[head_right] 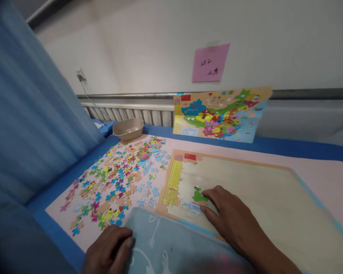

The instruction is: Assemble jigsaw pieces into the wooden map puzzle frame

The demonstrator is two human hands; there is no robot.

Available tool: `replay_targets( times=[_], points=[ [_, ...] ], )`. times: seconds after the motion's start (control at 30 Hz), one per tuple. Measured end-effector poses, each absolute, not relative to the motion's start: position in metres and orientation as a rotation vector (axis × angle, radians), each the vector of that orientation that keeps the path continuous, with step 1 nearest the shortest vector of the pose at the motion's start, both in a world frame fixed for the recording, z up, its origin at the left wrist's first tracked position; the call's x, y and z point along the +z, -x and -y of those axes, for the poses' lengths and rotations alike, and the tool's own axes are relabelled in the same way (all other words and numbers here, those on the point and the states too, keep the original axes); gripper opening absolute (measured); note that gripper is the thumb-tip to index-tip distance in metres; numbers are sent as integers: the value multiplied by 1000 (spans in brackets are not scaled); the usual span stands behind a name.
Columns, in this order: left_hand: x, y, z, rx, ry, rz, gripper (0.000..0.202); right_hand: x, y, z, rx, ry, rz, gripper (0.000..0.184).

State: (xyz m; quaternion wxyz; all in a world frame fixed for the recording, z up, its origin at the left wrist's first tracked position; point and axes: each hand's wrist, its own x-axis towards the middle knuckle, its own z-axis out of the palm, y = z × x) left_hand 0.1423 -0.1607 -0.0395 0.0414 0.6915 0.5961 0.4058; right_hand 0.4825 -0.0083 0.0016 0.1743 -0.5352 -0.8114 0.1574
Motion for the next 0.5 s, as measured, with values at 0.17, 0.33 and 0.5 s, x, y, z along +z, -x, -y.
replay_targets(
  times=[0.17, 0.33, 0.5],
  points=[
    [-38, -144, 163, 1193, -2157, -1862, 15, -3, -483, 4, 495, 1575, 2284, 53],
    [-38, -145, 164, 1195, -2163, -1872, 15, 1, -480, 4, 525, 1625, 2255, 57],
    [-39, -142, 167, 1149, -2253, -1876, 17, 1, -480, 5, 523, 1632, 2231, 57]
  ],
)
